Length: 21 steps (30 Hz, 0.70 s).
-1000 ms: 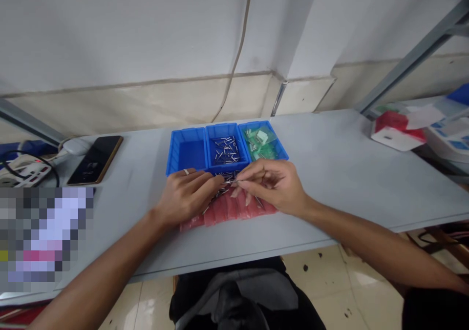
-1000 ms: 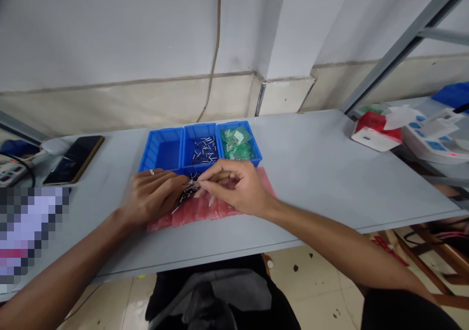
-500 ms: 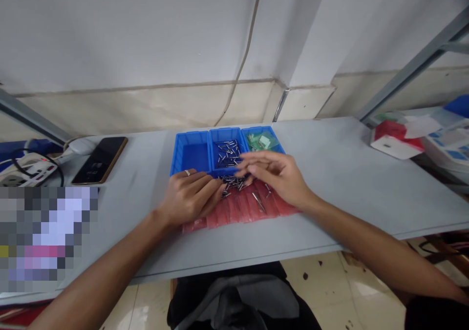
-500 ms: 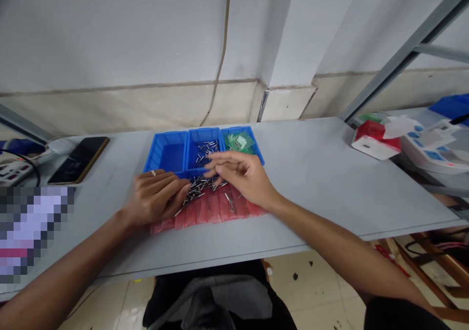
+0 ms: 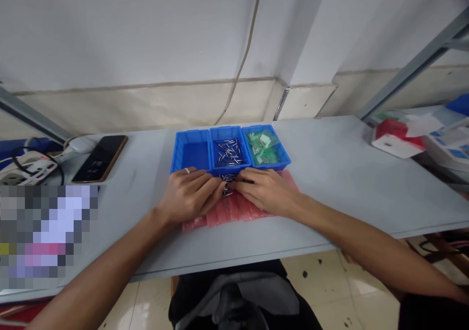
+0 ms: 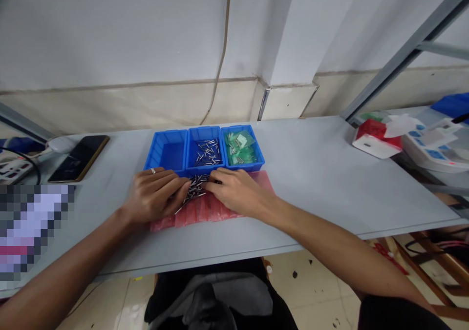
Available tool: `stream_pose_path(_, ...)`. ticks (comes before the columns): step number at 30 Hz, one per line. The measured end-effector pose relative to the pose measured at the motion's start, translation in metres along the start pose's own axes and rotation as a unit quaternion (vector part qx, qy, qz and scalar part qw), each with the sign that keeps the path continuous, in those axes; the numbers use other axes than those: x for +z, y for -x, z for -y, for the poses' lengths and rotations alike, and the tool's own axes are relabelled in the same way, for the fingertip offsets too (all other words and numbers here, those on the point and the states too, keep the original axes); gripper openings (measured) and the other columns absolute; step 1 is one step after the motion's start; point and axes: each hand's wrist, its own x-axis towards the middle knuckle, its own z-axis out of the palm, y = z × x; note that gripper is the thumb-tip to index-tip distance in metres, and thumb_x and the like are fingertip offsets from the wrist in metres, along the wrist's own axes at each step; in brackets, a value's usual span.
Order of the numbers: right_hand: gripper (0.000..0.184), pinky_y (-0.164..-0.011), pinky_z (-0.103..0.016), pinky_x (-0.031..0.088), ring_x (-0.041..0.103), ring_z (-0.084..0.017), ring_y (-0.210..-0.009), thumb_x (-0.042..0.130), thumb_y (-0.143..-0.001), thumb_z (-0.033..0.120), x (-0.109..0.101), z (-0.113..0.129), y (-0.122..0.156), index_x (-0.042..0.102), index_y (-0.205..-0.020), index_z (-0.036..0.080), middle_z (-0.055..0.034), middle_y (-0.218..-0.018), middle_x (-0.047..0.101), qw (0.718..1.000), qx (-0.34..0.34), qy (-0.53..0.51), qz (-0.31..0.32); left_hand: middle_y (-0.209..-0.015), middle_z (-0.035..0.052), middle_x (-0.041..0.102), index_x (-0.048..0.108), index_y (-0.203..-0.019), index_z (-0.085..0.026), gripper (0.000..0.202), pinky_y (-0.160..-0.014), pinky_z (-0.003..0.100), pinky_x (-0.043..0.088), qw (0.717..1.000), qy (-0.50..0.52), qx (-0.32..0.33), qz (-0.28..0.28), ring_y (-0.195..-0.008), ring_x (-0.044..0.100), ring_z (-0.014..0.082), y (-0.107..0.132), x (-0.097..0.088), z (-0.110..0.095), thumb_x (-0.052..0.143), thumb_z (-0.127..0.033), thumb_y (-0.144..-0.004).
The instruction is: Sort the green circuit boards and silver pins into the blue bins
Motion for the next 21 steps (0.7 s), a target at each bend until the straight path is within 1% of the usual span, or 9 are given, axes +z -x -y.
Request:
stream_pose_path(3, 0.025, -0.078, -0.034, 0.060, 0.067, -0.019, -0.095, 0.050, -0.099, 0.015, -0.001, -0.001, 0.000, 0.072, -0.110, 0.017, -0.0085, -0.101, 0.070, 0.996, 0.014, -0.072, -0.059, -0.069, -0.0029, 0.066, 0.063, -0.090, -0.016, 0.003, -0.054, 0.027, 0.040, 1.000, 0.006, -0.002, 0.007, -0.057, 0.059, 0.0106, 0.003, 0.002, 0.001, 0.064, -0.018, -0.089)
stream_pose_path(5, 0.024, -0.080, -0.034, 0.060, 0.068, -0.018, -0.094, 0.050, -0.099, 0.016, -0.004, 0.000, -0.001, 0.073, -0.107, 0.017, -0.0080, -0.101, 0.071, 0.982, 0.028, -0.151, -0.115, -0.077, -0.0010, 0.070, 0.063, -0.101, -0.015, 0.014, -0.056, 0.027, 0.043, 1.000, 0.005, -0.011, 0.011, -0.061, 0.063, 0.0115, 0.005, 0.003, 0.001, 0.067, -0.021, -0.089)
stream_pose_path(7, 0.020, -0.080, -0.034, 0.060, 0.069, -0.016, -0.090, 0.055, -0.098, 0.017, -0.010, 0.003, -0.002, 0.074, -0.104, 0.019, -0.0064, -0.099, 0.073, 0.954, 0.054, -0.238, -0.176, -0.084, 0.0010, 0.073, 0.063, -0.109, -0.015, 0.025, -0.058, 0.027, 0.045, 1.000, 0.000, -0.021, 0.010, -0.064, 0.066, 0.0124, 0.006, 0.004, 0.001, 0.069, -0.026, -0.089)
stream_pose_path(9, 0.014, -0.074, -0.030, 0.059, 0.069, -0.014, -0.083, 0.062, -0.094, 0.019, -0.015, 0.007, -0.003, 0.075, -0.100, 0.020, -0.0041, -0.094, 0.075, 0.921, 0.095, -0.308, -0.217, -0.084, 0.0004, 0.073, 0.063, -0.109, -0.016, 0.026, -0.057, 0.027, 0.045, 1.000, -0.002, -0.017, 0.007, -0.064, 0.066, 0.0121, 0.007, 0.004, 0.001, 0.071, -0.029, -0.088)
stream_pose_path(11, 0.009, -0.064, -0.026, 0.056, 0.068, -0.013, -0.075, 0.068, -0.090, 0.021, -0.019, 0.010, -0.003, 0.076, -0.095, 0.020, -0.0024, -0.090, 0.076, 0.897, 0.141, -0.355, -0.225, -0.080, -0.0014, 0.072, 0.063, -0.105, -0.017, 0.021, -0.056, 0.026, 0.043, 1.000, -0.001, -0.007, 0.003, -0.062, 0.066, 0.0111, 0.007, 0.004, 0.001, 0.071, -0.027, -0.088)
stream_pose_path(13, 0.007, -0.059, -0.024, 0.053, 0.068, -0.012, -0.072, 0.071, -0.088, 0.022, -0.021, 0.012, -0.003, 0.076, -0.093, 0.020, -0.0019, -0.089, 0.076, 0.876, 0.173, -0.396, -0.215, -0.077, -0.0025, 0.071, 0.063, -0.102, -0.018, 0.016, -0.054, 0.025, 0.042, 1.000, 0.000, -0.002, 0.000, -0.061, 0.065, 0.0103, 0.007, 0.003, 0.001, 0.070, -0.024, -0.088)
stream_pose_path(16, 0.007, -0.058, -0.023, 0.055, 0.068, -0.012, -0.071, 0.074, -0.086, 0.024, -0.019, 0.014, -0.004, 0.076, -0.092, 0.020, -0.0020, -0.088, 0.075, 0.834, 0.202, -0.465, -0.218, -0.077, -0.0019, 0.072, 0.063, -0.101, -0.018, 0.013, -0.055, 0.025, 0.042, 1.000, 0.002, -0.010, 0.004, -0.061, 0.065, 0.0102, 0.007, 0.003, 0.002, 0.068, -0.023, -0.090)
stream_pose_path(18, 0.008, -0.057, -0.022, 0.056, 0.068, -0.011, -0.070, 0.075, -0.084, 0.024, -0.018, 0.014, -0.004, 0.076, -0.091, 0.020, -0.0016, -0.087, 0.075, 0.807, 0.219, -0.498, -0.229, -0.078, -0.0016, 0.072, 0.063, -0.102, -0.018, 0.014, -0.057, 0.024, 0.044, 1.000, 0.001, -0.020, -0.007, -0.061, 0.065, 0.0099, 0.007, 0.004, 0.002, 0.067, -0.023, -0.091)
stream_pose_path(21, 0.010, -0.056, -0.021, 0.058, 0.068, -0.010, -0.067, 0.078, -0.082, 0.023, -0.016, 0.014, -0.005, 0.077, -0.091, 0.020, -0.0011, -0.084, 0.075, 0.786, 0.229, -0.523, -0.237, -0.077, -0.0021, 0.072, 0.062, -0.102, -0.019, 0.014, -0.056, 0.024, 0.043, 0.999, -0.008, -0.020, -0.025, -0.059, 0.064, 0.0092, 0.007, 0.005, 0.003, 0.068, -0.023, -0.090)
